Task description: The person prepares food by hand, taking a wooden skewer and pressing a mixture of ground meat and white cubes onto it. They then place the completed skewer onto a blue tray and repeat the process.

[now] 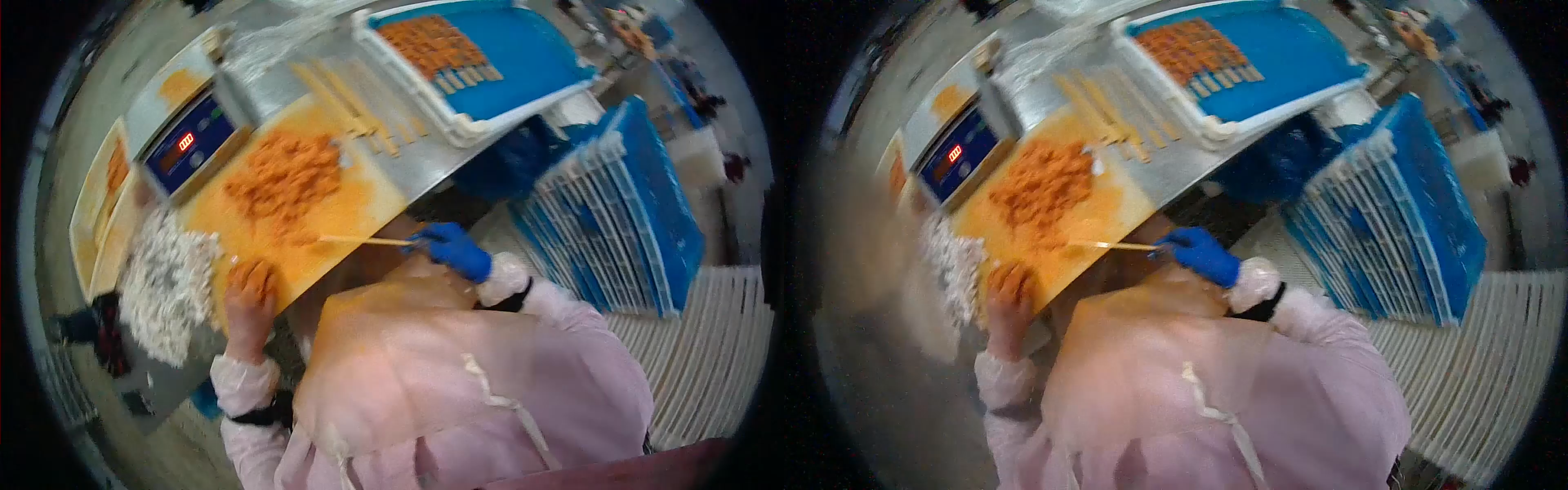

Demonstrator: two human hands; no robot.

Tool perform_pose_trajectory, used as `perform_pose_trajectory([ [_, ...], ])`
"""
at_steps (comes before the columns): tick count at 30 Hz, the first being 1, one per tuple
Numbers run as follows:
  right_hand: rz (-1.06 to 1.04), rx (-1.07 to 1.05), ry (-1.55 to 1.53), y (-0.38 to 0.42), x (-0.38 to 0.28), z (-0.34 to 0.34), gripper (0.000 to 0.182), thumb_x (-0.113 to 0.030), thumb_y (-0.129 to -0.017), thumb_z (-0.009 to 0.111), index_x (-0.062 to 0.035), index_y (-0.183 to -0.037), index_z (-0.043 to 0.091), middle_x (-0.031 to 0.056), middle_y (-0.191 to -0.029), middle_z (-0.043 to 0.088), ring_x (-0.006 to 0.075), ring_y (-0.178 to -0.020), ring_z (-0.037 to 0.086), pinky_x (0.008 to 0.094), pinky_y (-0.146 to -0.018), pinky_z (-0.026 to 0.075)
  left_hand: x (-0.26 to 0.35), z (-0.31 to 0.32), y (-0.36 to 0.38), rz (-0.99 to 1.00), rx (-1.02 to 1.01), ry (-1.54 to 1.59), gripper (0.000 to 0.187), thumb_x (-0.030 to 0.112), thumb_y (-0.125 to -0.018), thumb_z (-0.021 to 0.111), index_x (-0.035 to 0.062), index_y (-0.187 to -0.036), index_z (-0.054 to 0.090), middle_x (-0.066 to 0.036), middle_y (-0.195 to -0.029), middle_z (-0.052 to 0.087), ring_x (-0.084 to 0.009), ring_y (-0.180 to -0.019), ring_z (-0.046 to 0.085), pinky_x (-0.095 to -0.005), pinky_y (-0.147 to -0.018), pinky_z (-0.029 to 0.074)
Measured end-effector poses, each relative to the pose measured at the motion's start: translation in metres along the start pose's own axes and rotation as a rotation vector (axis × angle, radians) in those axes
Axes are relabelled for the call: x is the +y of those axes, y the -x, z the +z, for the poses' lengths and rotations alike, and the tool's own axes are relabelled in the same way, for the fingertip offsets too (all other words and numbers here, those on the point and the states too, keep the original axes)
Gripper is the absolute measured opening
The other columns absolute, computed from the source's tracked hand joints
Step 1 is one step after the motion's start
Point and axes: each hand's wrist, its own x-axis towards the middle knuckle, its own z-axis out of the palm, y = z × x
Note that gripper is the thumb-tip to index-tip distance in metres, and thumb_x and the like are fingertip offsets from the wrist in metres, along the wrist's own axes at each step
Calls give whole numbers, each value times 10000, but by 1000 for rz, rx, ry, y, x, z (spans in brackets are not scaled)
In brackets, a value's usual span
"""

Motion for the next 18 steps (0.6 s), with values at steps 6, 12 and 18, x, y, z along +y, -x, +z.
perform_pose_trajectory([
  [6,60,30,-37,12,-14,-8,175,-112,-898,587,-16,-1002,691,-10,-822,630,54,-704,496,201,-616,398,-4,-5,9,-132,14,-111,256,63,-773,660,45,-1028,649,-154,-1028,638,-358,-978,589,-427,-850,480],
  [12,23,45,120,11,-17,-12,168,-50,-878,586,16,-1005,672,31,-850,645,93,-814,559,243,-722,454,-10,8,7,-50,-46,2,262,10,-728,662,33,-989,651,-165,-1005,636,-354,-952,600,-411,-823,496],
  [18,-104,14,274,15,-19,-21,218,-167,-880,606,-7,-1014,668,86,-835,662,122,-771,574,289,-707,476,-1,7,-28,10,-2,33,317,-14,-714,613,27,-1028,632,-182,-1054,616,-385,-954,592,-427,-828,504],
])
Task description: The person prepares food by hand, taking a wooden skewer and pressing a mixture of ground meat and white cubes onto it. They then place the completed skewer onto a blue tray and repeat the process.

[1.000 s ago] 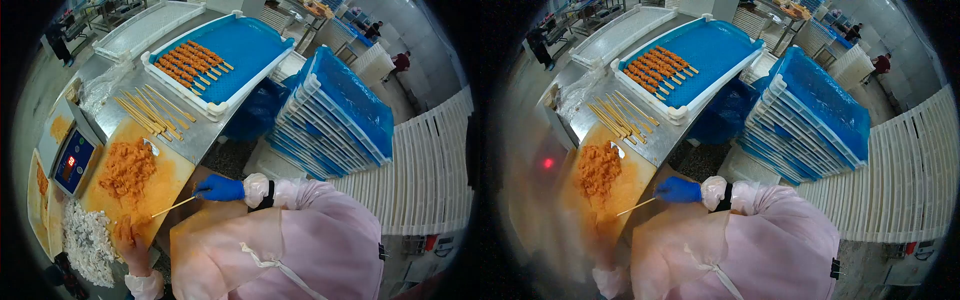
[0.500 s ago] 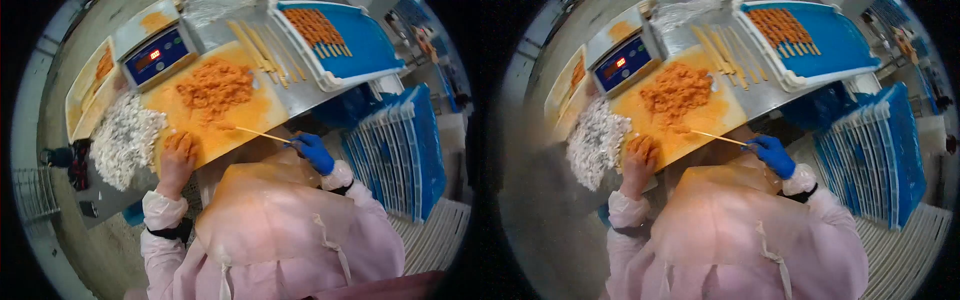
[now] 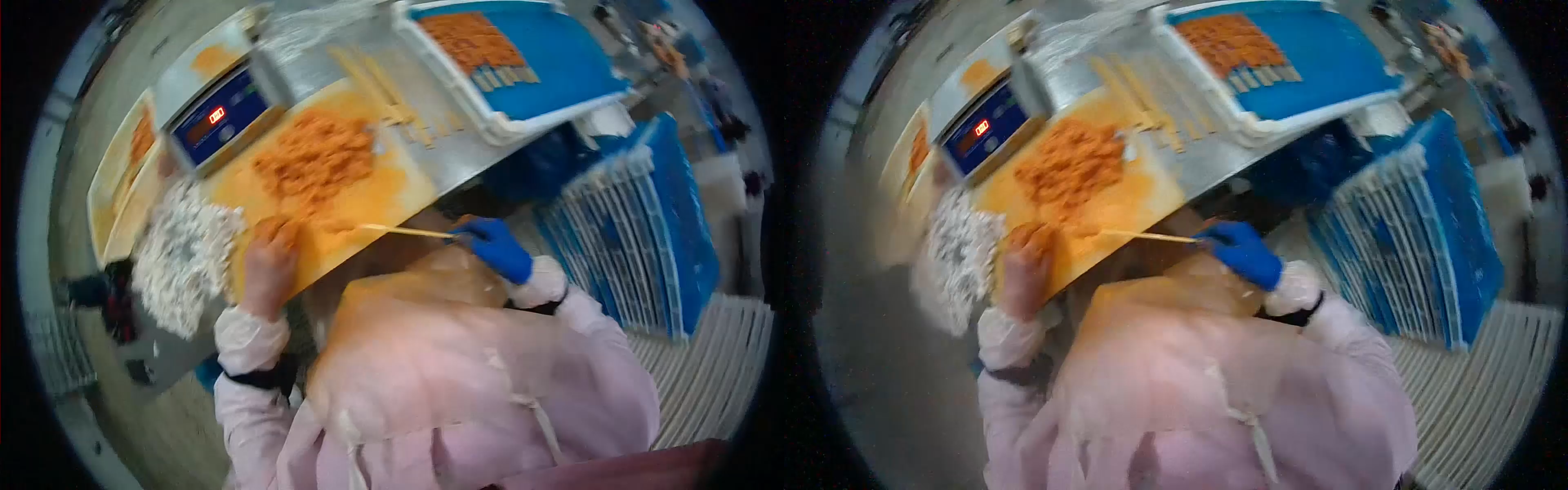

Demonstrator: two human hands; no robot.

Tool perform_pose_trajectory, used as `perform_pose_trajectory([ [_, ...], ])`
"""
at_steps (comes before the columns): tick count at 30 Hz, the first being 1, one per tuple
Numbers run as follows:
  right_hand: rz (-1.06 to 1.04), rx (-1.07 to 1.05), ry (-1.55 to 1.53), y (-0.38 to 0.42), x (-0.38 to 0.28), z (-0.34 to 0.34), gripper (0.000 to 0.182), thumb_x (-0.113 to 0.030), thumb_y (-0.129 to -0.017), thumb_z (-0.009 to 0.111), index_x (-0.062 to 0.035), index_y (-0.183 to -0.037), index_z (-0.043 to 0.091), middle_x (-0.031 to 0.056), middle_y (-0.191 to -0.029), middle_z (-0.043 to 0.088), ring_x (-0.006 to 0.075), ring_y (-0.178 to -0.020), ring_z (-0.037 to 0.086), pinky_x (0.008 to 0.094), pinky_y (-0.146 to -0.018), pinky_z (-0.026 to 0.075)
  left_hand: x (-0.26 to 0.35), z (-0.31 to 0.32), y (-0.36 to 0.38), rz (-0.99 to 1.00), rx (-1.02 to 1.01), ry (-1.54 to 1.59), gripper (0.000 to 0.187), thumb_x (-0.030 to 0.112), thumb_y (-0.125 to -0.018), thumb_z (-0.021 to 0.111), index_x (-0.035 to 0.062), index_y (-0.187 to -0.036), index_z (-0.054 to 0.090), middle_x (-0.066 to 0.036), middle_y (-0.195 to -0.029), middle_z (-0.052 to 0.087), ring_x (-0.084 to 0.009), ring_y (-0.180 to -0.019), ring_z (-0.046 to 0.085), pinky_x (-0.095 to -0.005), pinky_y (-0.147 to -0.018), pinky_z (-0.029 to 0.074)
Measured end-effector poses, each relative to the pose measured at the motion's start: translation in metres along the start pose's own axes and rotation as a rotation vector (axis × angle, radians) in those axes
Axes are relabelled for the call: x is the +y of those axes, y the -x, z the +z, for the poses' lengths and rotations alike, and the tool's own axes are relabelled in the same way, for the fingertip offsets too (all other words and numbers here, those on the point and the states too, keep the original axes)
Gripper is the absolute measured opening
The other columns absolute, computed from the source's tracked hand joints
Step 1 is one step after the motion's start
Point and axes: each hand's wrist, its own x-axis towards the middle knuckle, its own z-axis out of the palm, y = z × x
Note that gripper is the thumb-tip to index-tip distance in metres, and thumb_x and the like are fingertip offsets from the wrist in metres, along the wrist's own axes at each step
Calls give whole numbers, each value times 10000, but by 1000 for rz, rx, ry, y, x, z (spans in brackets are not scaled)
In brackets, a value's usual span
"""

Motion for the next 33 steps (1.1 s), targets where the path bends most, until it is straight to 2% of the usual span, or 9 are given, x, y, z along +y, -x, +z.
perform_pose_trajectory([
  [2,-44,-4,-82,1,15,5,246,-192,-889,598,-7,-1039,658,159,-904,673,174,-818,622,342,-739,491,1,2,-9,-18,-75,-24,305,2,-743,603,7,-1047,626,-213,-1101,599,-388,-1045,555,-438,-901,464],
  [6,-107,76,-80,5,4,4,243,-186,-892,596,-2,-1046,640,151,-908,671,172,-829,610,331,-778,492,32,-15,-15,-42,-46,-81,287,21,-791,585,1,-1073,633,-242,-1129,590,-422,-1053,541,-458,-920,449],
  [9,-177,114,-39,7,11,10,236,-192,-893,598,-21,-1049,642,141,-880,674,160,-774,613,330,-732,501,19,-12,-2,59,95,-94,248,9,-813,575,-17,-1050,643,-200,-1089,621,-340,-986,598,-401,-868,478],
  [11,-128,98,-88,7,14,12,219,-191,-891,597,-44,-1044,650,139,-860,674,191,-697,631,334,-670,507,30,-16,3,-416,-49,394,201,8,-840,570,-44,-1020,643,-123,-986,643,-208,-897,614,-301,-790,481],
  [14,-256,123,90,10,4,9,212,-196,-896,591,-57,-1042,653,133,-838,669,242,-633,627,341,-625,507,36,-10,4,-508,-10,681,165,-1,-861,548,-65,-986,635,-58,-866,619,-120,-796,565,-237,-701,448],
  [26,-222,-23,48,5,-4,22,216,-202,-898,598,-46,-1039,649,131,-953,665,275,-780,646,345,-696,507,35,-12,16,-73,197,198,146,10,-873,573,-79,-975,631,-116,-794,595,-191,-691,560,-287,-620,450],
  [30,-218,-54,-7,-1,0,28,229,-202,-898,594,-42,-1052,651,151,-948,672,279,-779,652,356,-701,507,26,-8,34,-202,175,130,153,20,-885,567,-70,-984,639,-145,-855,632,-221,-742,598,-299,-666,477],
  [32,-377,56,146,-8,11,33,248,-214,-896,597,-37,-1060,652,174,-938,672,306,-780,656,368,-699,507,19,-3,39,-285,213,327,166,9,-844,578,-56,-978,652,-169,-912,651,-259,-791,625,-326,-726,491],
  [33,-280,32,152,-7,-4,32,247,-223,-892,603,-33,-1040,661,195,-928,660,343,-785,650,378,-693,506,22,-9,40,-241,192,302,188,7,-807,590,-40,-975,661,-172,-915,656,-279,-805,632,-343,-745,495],
])
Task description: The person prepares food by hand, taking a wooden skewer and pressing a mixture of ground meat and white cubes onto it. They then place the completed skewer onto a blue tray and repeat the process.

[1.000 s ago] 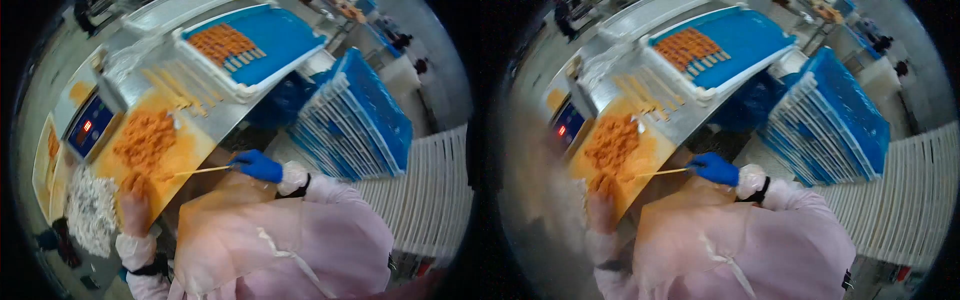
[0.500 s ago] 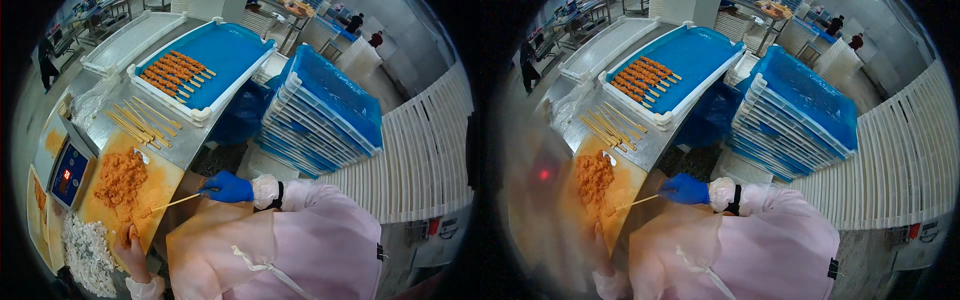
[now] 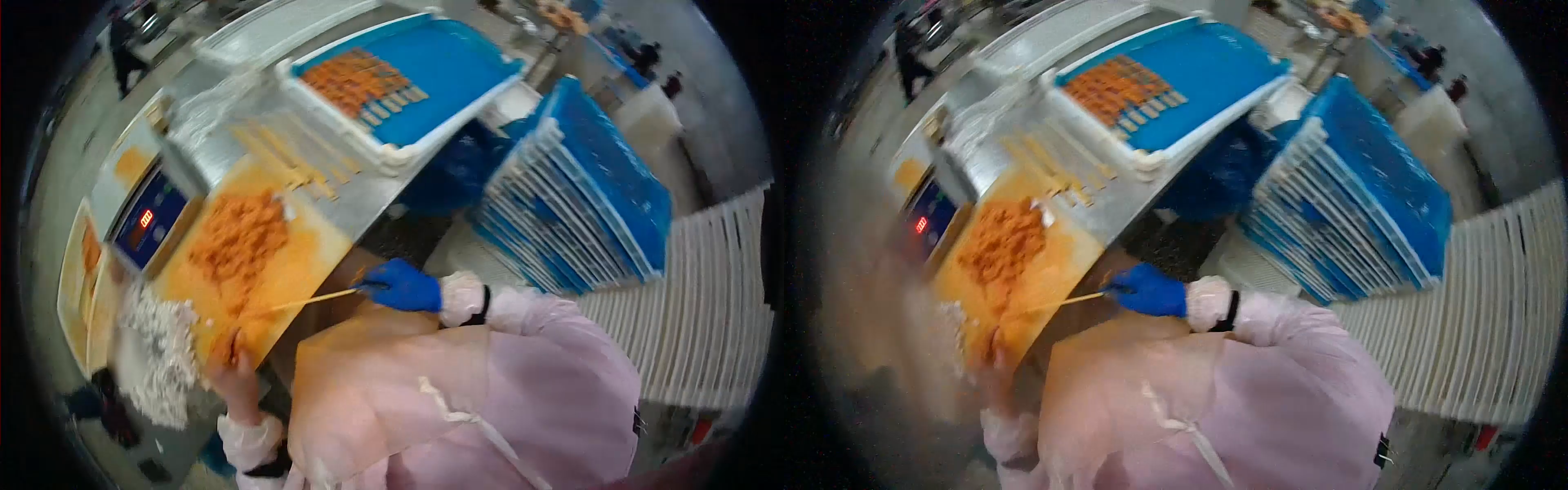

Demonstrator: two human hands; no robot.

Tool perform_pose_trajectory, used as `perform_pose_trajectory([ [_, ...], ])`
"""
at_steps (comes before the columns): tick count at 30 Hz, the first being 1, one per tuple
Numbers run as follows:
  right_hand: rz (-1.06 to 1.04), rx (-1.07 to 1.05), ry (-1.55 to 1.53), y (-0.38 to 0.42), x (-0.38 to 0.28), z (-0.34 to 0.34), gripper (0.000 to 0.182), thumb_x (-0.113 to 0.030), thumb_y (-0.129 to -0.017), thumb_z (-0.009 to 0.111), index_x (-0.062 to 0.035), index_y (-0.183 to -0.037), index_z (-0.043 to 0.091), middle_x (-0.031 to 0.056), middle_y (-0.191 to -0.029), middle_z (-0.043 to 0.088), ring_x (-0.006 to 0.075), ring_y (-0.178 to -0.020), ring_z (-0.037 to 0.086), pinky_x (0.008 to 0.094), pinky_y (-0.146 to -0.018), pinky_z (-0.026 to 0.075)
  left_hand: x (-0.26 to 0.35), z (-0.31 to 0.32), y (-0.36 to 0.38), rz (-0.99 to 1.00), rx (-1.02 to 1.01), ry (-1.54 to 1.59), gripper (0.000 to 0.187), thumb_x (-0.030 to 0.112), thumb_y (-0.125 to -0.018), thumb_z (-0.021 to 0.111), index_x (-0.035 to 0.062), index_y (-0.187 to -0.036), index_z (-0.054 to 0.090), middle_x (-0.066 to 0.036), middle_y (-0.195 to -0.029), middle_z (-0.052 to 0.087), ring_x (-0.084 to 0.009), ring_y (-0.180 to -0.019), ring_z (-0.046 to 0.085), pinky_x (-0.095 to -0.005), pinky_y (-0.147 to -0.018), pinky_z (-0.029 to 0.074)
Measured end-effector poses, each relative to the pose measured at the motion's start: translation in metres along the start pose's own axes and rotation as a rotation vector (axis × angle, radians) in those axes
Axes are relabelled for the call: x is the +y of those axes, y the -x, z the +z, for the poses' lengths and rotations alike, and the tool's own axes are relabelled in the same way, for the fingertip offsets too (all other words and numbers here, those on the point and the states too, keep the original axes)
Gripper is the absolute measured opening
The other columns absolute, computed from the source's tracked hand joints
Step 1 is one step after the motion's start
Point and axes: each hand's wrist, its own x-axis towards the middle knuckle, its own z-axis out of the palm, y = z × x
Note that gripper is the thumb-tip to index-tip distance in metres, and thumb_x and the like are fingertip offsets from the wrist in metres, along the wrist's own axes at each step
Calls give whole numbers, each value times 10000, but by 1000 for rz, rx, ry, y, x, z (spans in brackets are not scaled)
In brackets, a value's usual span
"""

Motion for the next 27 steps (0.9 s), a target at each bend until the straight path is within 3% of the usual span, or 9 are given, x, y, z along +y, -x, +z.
perform_pose_trajectory([
  [2,38,-50,39,-2,-4,2,237,-229,-884,622,-31,-1004,673,200,-836,643,304,-676,636,361,-613,494,-5,-2,3,-62,-20,-65,268,7,-716,608,6,-973,684,-170,-898,667,-331,-828,637,-385,-777,495],
  [4,263,-122,45,-7,-15,-5,203,-195,-872,639,-34,-985,690,182,-747,647,229,-607,626,334,-575,482,1,-3,3,-83,0,-102,221,15,-734,612,28,-940,690,-167,-882,668,-348,-824,630,-388,-746,498],
  [5,121,-17,46,-7,-11,2,192,-160,-866,641,-23,-992,689,180,-753,656,206,-628,636,326,-582,483,-4,-5,7,-135,15,-103,201,29,-733,633,34,-926,690,-174,-887,666,-358,-816,633,-398,-733,504],
  [6,39,-6,-30,-8,-1,3,194,-126,-864,634,-8,-1010,682,177,-788,670,190,-660,646,316,-588,483,-4,-7,7,-22,21,-216,198,34,-769,642,27,-960,695,-156,-894,677,-298,-818,652,-353,-733,504],
  [10,102,-60,-30,-9,5,4,179,-63,-856,624,-4,-1016,679,158,-765,657,158,-620,589,297,-574,464,0,-8,15,-162,8,-116,203,20,-761,647,28,-957,697,-157,-901,679,-306,-836,656,-352,-743,511],
  [12,103,-66,-32,-12,2,6,170,-58,-856,625,-2,-1008,678,148,-748,647,157,-607,573,296,-565,456,-5,-4,19,-237,-31,-98,206,18,-759,649,28,-958,697,-157,-903,679,-308,-843,656,-351,-751,514],
  [17,105,-95,-1,-14,4,3,149,-64,-856,622,5,-980,670,153,-731,634,201,-584,580,310,-543,446,-5,4,19,-39,-39,-156,256,44,-757,667,32,-1013,680,-162,-937,671,-321,-880,643,-383,-789,512],
  [22,-56,-102,149,-17,2,0,162,-90,-846,630,-15,-982,677,180,-769,640,310,-621,618,345,-546,459,1,20,9,100,-148,-238,275,71,-777,666,59,-1052,663,-157,-1013,656,-344,-936,614,-405,-819,498],
  [27,-33,-142,179,-21,5,-4,172,-87,-842,633,-34,-998,686,177,-775,646,315,-622,616,347,-548,459,-1,21,-3,143,-287,-305,240,89,-794,637,69,-1033,659,-154,-981,639,-354,-904,597,-416,-797,494],
])
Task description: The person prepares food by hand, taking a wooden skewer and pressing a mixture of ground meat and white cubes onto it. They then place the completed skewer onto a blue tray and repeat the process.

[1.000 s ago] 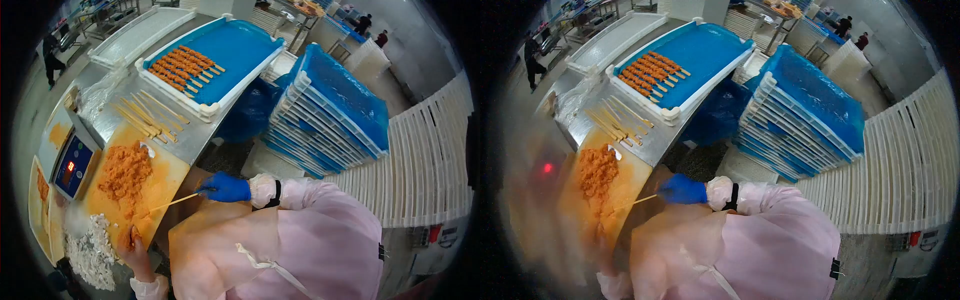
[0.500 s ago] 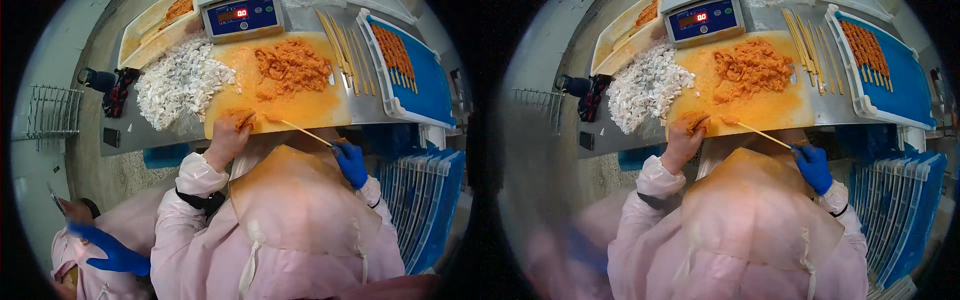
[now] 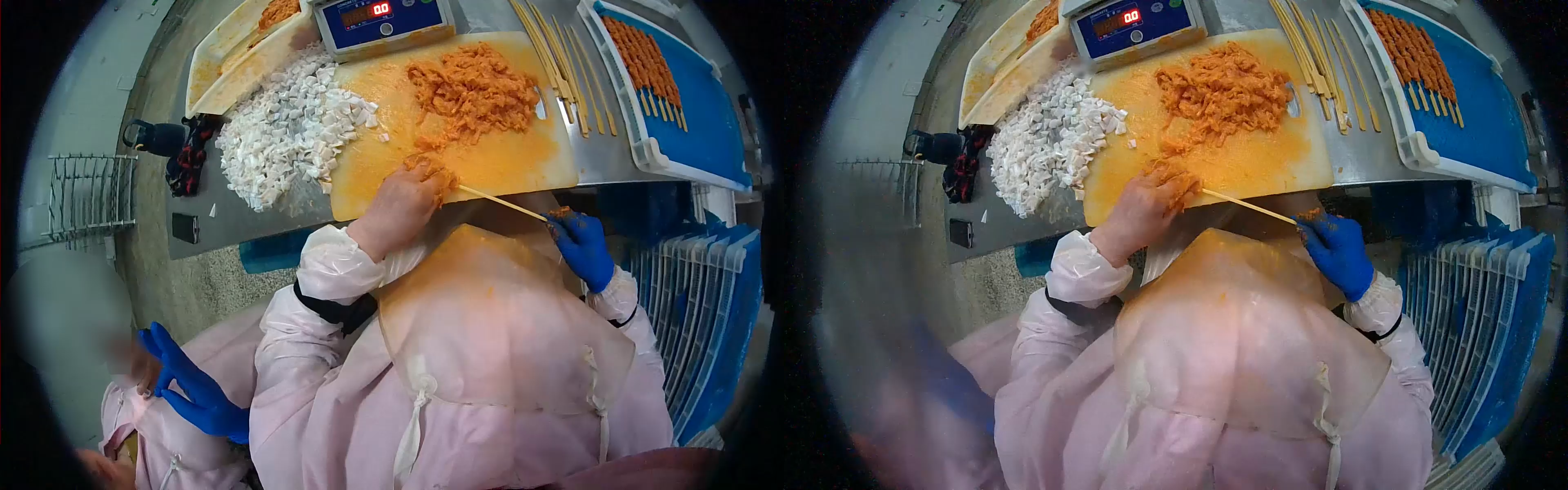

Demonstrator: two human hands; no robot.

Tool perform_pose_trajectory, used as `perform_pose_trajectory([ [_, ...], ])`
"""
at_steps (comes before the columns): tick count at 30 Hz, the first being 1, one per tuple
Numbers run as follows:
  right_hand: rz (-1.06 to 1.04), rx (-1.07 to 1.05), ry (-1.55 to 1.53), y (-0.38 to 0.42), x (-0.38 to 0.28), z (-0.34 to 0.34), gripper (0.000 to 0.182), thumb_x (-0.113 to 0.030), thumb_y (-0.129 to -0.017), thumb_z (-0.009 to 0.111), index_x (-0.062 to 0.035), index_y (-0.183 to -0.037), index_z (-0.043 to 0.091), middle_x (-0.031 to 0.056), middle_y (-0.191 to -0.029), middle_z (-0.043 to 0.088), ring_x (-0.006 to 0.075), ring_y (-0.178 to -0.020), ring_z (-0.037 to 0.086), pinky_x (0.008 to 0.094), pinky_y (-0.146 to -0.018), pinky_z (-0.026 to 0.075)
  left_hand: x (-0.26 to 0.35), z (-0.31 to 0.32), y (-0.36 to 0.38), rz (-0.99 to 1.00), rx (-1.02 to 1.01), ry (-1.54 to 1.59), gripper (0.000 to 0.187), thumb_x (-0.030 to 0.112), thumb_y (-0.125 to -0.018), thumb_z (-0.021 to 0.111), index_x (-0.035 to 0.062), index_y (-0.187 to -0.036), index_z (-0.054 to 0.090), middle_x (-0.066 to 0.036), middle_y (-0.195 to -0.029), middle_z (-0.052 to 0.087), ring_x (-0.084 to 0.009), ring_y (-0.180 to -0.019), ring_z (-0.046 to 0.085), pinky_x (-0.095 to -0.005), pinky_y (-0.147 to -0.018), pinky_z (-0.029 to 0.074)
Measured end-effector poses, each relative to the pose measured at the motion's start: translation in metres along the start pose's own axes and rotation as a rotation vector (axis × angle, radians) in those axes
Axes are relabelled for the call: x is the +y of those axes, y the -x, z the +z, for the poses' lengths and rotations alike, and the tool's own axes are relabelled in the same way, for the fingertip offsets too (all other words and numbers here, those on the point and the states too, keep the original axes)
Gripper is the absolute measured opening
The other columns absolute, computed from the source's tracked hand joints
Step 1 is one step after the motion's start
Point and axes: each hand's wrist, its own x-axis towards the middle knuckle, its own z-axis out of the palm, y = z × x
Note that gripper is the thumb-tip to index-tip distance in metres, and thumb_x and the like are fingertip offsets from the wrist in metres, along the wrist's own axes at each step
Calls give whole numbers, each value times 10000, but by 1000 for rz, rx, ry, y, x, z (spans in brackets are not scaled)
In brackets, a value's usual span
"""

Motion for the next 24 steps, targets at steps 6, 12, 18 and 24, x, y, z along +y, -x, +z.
perform_pose_trajectory([
  [6,-101,-1,44,-7,1,-6,163,-86,-839,629,-38,-985,682,181,-788,647,325,-647,618,347,-552,458,0,-9,-6,-3,-168,-10,255,69,-742,603,61,-993,647,-156,-957,611,-347,-919,587,-424,-789,493],
  [12,-156,20,-7,-18,4,0,142,-59,-838,598,-15,-955,666,182,-735,621,299,-607,593,356,-544,434,-11,0,-1,107,-136,-58,235,101,-762,549,68,-981,627,-146,-978,592,-323,-882,597,-400,-766,499],
  [18,-100,-13,65,-21,7,-8,117,-62,-850,603,33,-895,655,181,-707,613,258,-575,564,350,-538,411,-6,-10,-4,65,-204,-32,228,116,-778,537,66,-983,623,-142,-975,588,-326,-884,591,-413,-758,494],
  [24,-175,81,42,-24,13,-1,139,-66,-872,589,47,-919,655,150,-704,621,201,-588,525,346,-546,395,-7,-5,-3,71,-182,-43,209,119,-797,529,58,-974,619,-142,-1000,578,-331,-892,587,-428,-776,490],
])
